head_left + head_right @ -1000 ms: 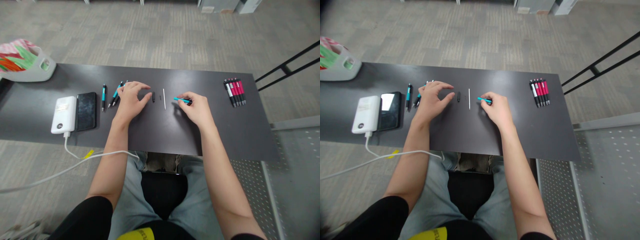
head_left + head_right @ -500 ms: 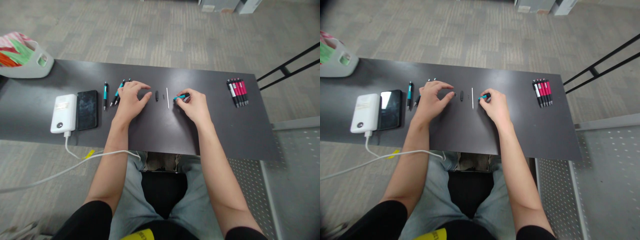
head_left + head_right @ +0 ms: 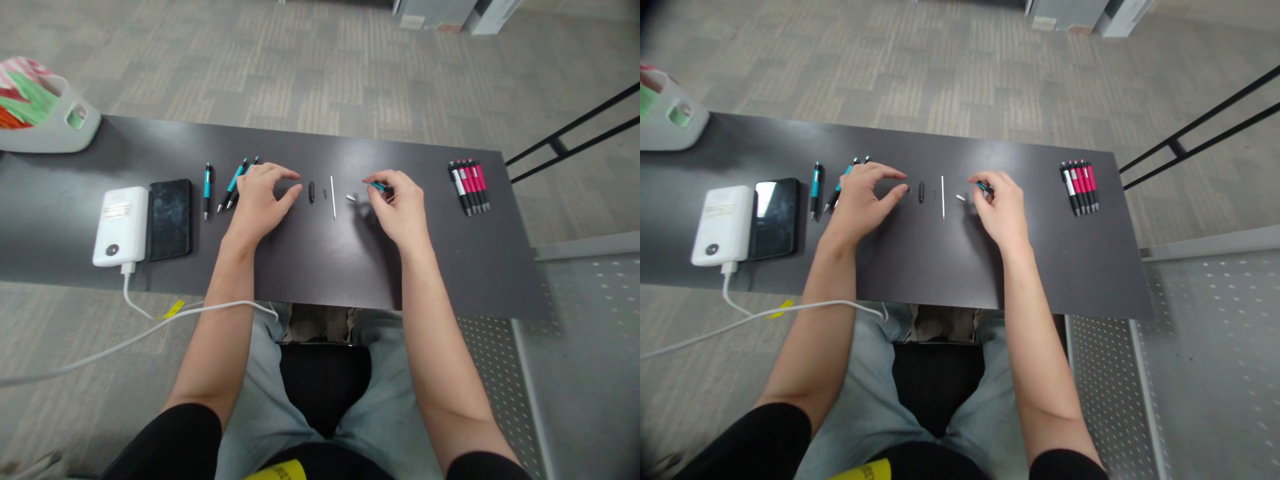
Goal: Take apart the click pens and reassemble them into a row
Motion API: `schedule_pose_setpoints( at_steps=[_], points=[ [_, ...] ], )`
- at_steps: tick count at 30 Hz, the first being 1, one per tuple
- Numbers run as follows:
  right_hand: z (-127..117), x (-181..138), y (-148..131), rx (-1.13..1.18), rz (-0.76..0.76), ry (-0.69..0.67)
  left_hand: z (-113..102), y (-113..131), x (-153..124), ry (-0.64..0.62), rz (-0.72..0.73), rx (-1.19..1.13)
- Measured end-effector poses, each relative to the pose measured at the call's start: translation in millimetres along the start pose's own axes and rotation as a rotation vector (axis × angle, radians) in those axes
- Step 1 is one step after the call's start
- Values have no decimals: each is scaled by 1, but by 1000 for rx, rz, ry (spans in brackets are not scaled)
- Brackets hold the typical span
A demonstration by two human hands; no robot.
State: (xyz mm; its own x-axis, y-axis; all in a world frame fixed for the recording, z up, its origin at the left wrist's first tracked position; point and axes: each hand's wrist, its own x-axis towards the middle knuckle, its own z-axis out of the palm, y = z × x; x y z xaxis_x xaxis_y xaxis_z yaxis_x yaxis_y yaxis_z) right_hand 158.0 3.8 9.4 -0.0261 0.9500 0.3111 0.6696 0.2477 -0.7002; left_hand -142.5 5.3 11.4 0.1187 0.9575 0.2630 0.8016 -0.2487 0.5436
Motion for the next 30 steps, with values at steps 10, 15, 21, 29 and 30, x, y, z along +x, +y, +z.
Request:
schedule_pose_setpoints(
  at_steps=[10, 15, 21, 29, 30],
  points=[
    [-10, -10, 17, -137, -14, -244, 2, 2, 4, -5, 5, -32],
    [-16, -13, 11, -116, 18, -262, 2, 7, 5, -20, -17, -39],
    [-22, -17, 12, -96, 40, -269, 3, 9, 6, -9, -14, -24],
    [-20, -18, 10, -80, 1, -289, 7, 10, 9, -16, 13, -23],
    [-18, -18, 9, -75, -5, -297, 8, 10, 9, -22, 14, -24]
  ],
)
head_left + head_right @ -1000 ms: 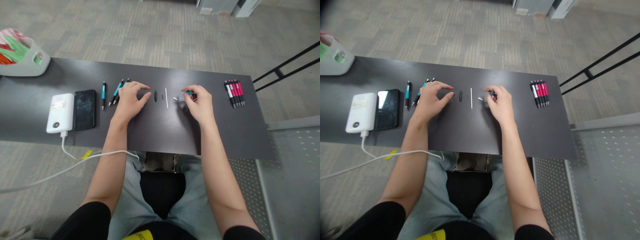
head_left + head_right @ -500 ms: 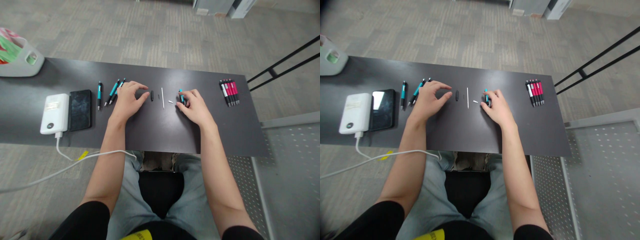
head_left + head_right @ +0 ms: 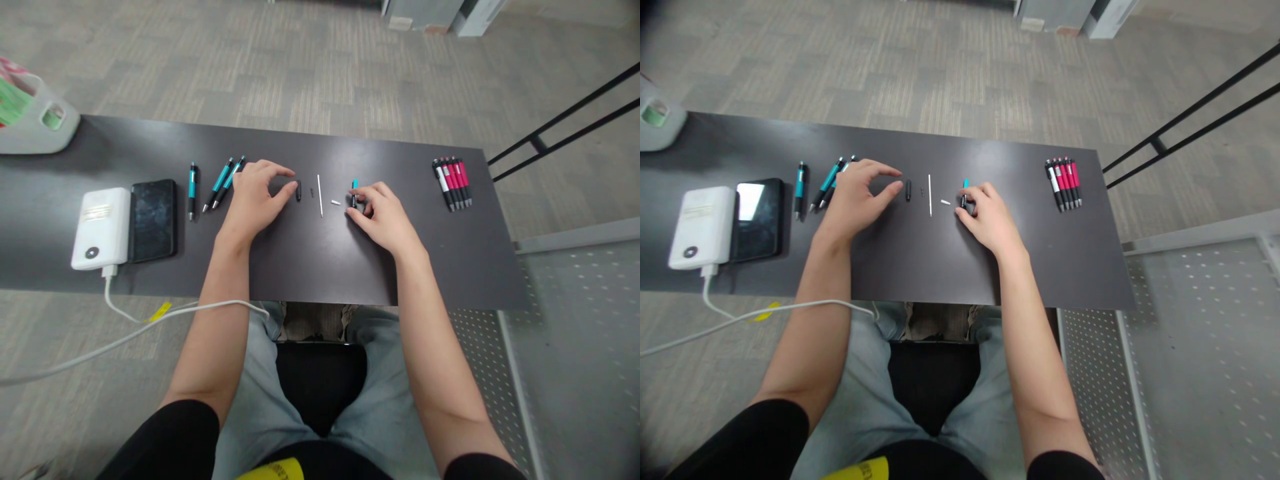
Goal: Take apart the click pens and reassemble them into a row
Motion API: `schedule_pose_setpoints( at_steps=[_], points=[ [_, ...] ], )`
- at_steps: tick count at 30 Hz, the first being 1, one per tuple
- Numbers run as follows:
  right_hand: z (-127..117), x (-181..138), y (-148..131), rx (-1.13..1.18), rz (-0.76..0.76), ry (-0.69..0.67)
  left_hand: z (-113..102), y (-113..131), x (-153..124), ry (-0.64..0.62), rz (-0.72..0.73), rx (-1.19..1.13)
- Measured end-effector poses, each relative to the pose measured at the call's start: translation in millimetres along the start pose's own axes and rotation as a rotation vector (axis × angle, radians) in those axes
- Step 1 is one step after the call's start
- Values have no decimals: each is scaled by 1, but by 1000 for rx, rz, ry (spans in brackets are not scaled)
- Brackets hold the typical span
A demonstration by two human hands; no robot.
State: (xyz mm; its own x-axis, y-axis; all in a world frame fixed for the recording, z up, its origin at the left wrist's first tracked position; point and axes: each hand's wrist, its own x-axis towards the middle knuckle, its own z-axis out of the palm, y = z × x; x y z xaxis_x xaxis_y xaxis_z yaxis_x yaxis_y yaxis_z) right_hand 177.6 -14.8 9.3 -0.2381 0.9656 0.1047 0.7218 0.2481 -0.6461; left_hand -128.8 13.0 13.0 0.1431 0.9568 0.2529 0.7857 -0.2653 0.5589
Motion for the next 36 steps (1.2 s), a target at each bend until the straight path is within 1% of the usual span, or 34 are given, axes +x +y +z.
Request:
schedule_pose_setpoints(
  at_steps=[6, 11, 13, 16, 18, 20, 23, 29, 32, 34, 36],
  points=[
    [6, 2, -5, 19, -37, -28, 1, 1, 0, -28, 1, -13],
    [-4, -8, -6, 32, -12, 0, -3, -6, 4, 22, -14, -32],
    [-13, -14, -3, 48, -2, 40, -8, -11, 5, 67, -56, -41],
    [-25, -24, 8, 62, 38, 108, -19, -19, 5, 118, -168, -48],
    [-30, -30, 17, 75, 63, 120, -24, -23, 4, 136, -231, -21],
    [-31, -33, 24, 71, 76, 119, -26, -24, 3, 147, -257, 13],
    [-29, -34, 30, 40, 72, 118, -22, -23, 4, 128, -239, 4],
    [-27, -32, 32, 19, 68, 97, -6, -23, 4, 52, -191, 30],
    [-28, -31, 33, 4, 66, 87, -4, -23, 3, 4, -179, 31],
    [-27, -30, 29, -8, 61, 79, -6, -18, 2, 24, -170, 30],
    [-22, -27, 21, -15, 56, 67, -7, -5, 2, 81, -145, 28]
  ],
)
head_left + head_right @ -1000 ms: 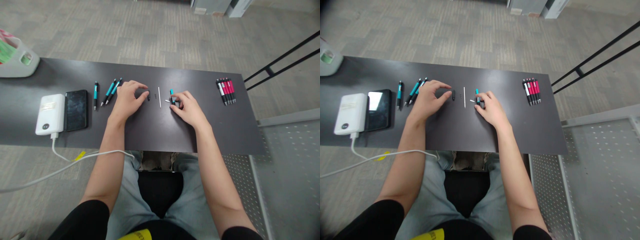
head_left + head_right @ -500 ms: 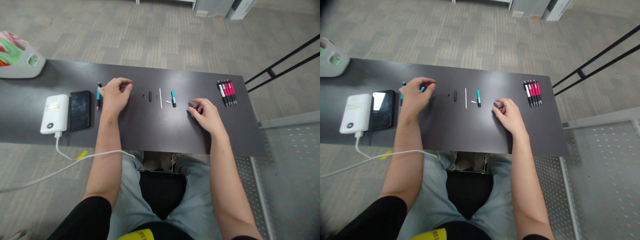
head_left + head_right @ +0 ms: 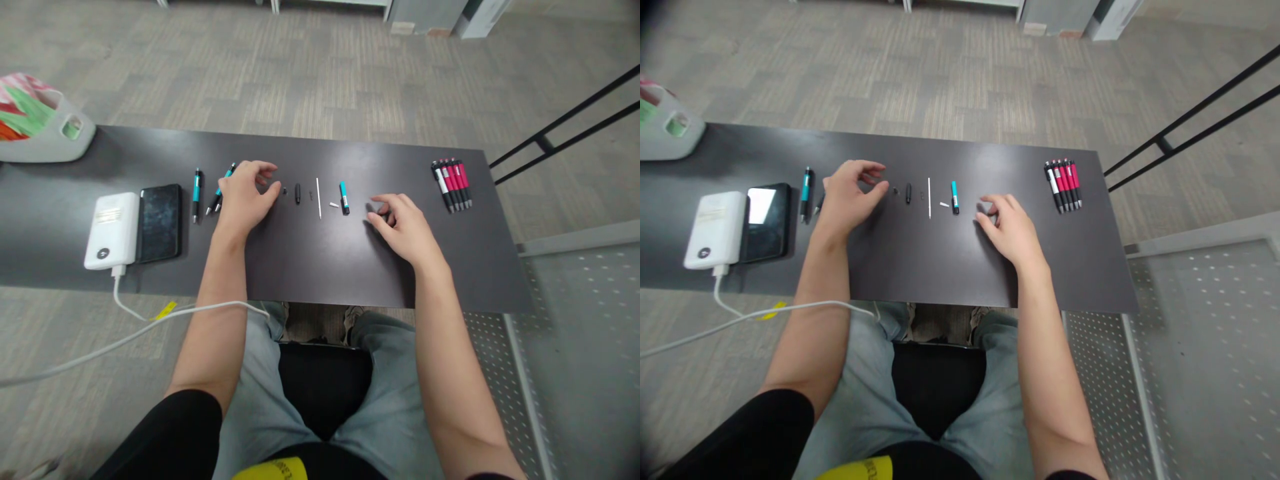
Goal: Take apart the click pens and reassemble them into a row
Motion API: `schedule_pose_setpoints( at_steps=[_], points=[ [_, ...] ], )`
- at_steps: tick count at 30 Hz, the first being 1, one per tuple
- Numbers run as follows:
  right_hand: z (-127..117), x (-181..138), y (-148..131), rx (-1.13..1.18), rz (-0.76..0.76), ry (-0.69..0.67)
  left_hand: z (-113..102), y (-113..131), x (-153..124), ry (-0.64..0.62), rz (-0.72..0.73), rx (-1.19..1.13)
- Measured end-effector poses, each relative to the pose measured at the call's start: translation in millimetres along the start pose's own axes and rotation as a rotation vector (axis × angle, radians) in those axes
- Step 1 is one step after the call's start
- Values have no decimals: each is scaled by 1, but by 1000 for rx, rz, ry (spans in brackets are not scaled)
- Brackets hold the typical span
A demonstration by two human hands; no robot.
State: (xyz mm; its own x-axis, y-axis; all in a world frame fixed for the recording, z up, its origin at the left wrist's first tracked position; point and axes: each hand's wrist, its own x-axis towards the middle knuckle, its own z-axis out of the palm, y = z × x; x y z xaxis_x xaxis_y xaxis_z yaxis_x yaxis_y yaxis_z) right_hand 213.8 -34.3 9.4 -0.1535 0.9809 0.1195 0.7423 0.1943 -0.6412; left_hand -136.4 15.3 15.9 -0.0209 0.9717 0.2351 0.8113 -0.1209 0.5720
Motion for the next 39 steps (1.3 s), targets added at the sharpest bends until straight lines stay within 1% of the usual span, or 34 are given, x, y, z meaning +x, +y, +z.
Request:
schedule_pose_setpoints(
  at_steps=[1, 2, 6, 8, 10, 15, 18, 21, 24, 28, 31, 34, 36, 39],
  points=[
    [3, 1, -5, -3, -7, -10, 1, 9, -2, 22, 22, -4],
    [7, 2, -10, -8, -18, -24, 4, 19, -4, 16, 54, -6],
    [21, 4, -26, -87, -61, -53, 28, 57, -14, -138, 192, -3],
    [22, 3, -28, -108, -50, -41, 41, 67, -18, -195, 210, 34],
    [21, 1, -29, -102, -30, -21, 49, 71, -19, -211, 207, 75],
    [24, -3, -33, -136, 58, 82, 56, 70, -19, -200, 217, 102],
    [32, -1, -38, -208, 97, 91, 59, 67, -17, -170, 232, 58],
    [38, 2, -41, -249, 118, 83, 63, 60, -12, -112, 218, -56],
    [37, 4, -42, -240, 150, 87, 65, 50, -4, -45, 195, -211],
    [33, 4, -40, -204, 185, 91, 66, 40, 3, 46, 255, -358],
    [33, 4, -36, -158, 176, 103, 67, 38, 5, 74, 290, -443],
    [35, 5, -25, -69, 148, 117, 69, 39, 5, 73, 279, -580],
    [37, 8, -15, 29, 120, 137, 70, 39, 6, 51, 246, -686],
    [41, 13, -2, 256, 91, 191, 70, 38, 9, 17, 186, -846]
  ],
)
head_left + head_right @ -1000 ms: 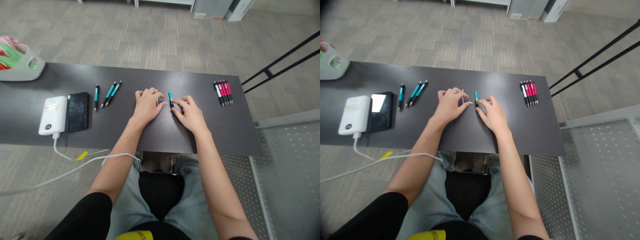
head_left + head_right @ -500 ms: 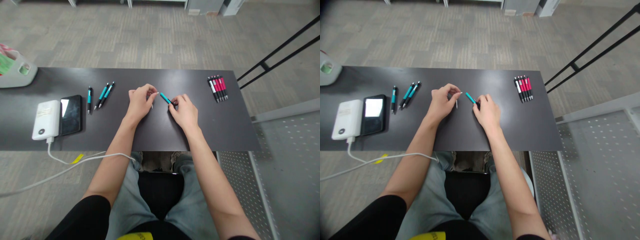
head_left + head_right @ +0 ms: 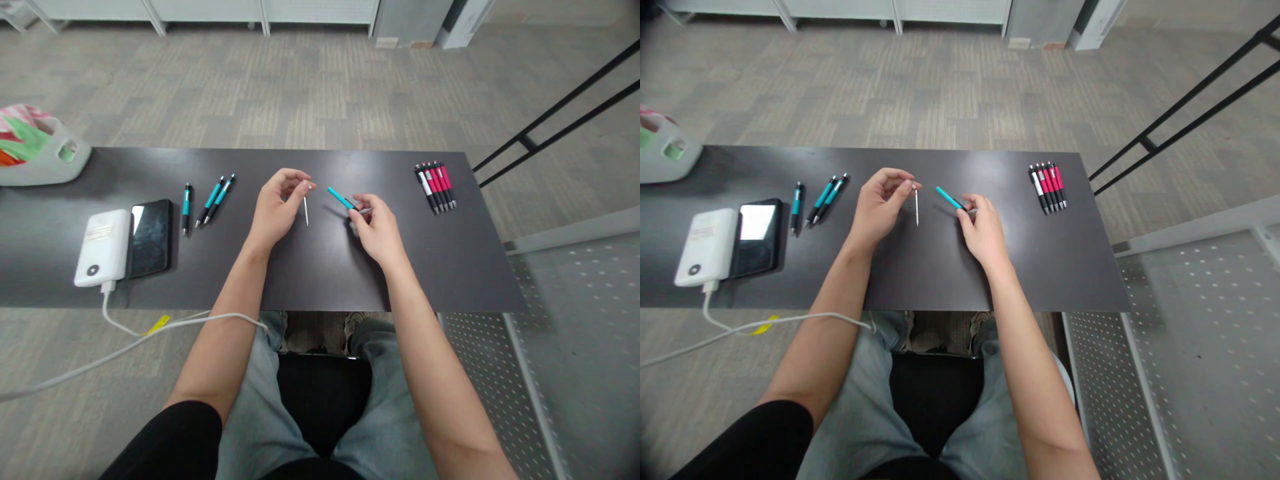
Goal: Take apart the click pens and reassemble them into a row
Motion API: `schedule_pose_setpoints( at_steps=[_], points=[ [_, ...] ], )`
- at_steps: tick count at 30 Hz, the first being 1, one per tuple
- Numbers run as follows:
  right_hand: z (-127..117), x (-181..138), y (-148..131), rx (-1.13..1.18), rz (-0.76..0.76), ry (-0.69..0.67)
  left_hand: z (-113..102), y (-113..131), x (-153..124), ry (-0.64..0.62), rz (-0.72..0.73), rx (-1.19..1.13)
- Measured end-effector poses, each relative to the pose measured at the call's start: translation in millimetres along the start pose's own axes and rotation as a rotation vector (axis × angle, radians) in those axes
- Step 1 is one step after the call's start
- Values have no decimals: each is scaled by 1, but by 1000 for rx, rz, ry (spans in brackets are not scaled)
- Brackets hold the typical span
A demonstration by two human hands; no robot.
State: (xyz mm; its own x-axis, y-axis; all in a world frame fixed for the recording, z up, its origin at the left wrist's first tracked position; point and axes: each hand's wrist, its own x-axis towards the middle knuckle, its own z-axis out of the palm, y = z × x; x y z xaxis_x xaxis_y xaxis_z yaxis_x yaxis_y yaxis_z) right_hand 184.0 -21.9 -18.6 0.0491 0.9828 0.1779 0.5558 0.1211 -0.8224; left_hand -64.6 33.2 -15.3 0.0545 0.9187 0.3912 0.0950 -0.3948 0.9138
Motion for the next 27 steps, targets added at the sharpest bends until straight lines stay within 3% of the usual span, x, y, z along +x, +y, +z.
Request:
schedule_pose_setpoints(
  at_steps=[5, 10, 18, 27],
  points=[
    [4, 5, 1, 349, 21, 58, -2, 5, 4, 51, -28, -194],
    [10, 2, -10, 459, 64, 31, -3, 9, 4, 48, -81, -283],
    [12, -5, -12, 403, 13, -46, -3, 6, 3, 27, -144, -423],
    [5, -11, -25, 79, -85, -7, 0, 14, 0, -67, -60, -120]
  ],
)
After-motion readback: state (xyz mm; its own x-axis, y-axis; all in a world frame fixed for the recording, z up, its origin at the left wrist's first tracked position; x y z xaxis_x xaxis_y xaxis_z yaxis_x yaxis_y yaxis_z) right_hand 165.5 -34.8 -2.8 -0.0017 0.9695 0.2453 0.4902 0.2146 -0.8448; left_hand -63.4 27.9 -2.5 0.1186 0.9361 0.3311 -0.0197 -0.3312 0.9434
